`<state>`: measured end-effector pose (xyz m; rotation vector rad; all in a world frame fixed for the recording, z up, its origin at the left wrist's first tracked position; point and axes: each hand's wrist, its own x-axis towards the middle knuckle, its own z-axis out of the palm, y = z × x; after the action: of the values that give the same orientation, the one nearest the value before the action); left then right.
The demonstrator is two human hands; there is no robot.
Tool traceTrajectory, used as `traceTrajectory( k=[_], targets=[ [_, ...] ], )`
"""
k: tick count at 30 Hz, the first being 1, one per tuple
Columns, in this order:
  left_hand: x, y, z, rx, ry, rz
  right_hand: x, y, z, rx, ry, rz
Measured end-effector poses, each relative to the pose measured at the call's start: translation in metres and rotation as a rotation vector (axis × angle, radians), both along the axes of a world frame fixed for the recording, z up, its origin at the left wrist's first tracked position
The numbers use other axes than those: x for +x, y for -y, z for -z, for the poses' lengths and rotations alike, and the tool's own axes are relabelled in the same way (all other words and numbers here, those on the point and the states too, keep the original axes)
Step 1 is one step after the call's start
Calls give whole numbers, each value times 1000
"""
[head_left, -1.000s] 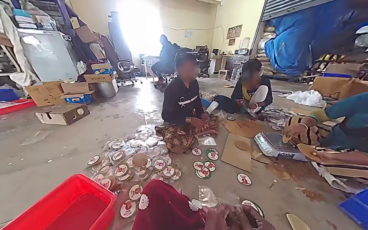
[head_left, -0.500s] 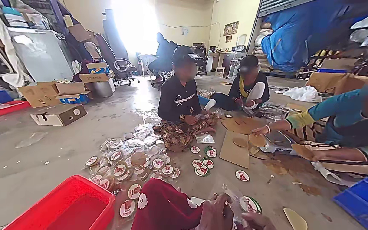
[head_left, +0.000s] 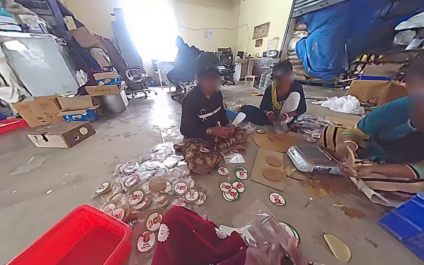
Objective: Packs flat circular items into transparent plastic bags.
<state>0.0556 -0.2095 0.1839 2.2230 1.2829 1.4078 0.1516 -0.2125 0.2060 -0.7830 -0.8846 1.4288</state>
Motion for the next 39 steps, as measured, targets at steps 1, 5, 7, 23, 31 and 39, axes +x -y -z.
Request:
traceTrajectory(
  k=[1,5,7,23,31,39],
  targets=[
    [4,6,0,22,-12,20,4,-6,4,-1,-68,-30],
    [5,6,15,154,-61,-6,2,-11,0,-125,-181,-86],
    [-5,-7,24,98,-63,-1,0,-17,17,-48,-193,-79],
    [-103,-185,92,-507,-103,-434,174,-230,191,-392,1473,11],
    [-100,-196,103,-520,-60,-396,183,-255,226,-394,1516,-66],
    [-103,-199,107,-563,-9,-399,195,-245,215,-460,1445,68]
  ],
)
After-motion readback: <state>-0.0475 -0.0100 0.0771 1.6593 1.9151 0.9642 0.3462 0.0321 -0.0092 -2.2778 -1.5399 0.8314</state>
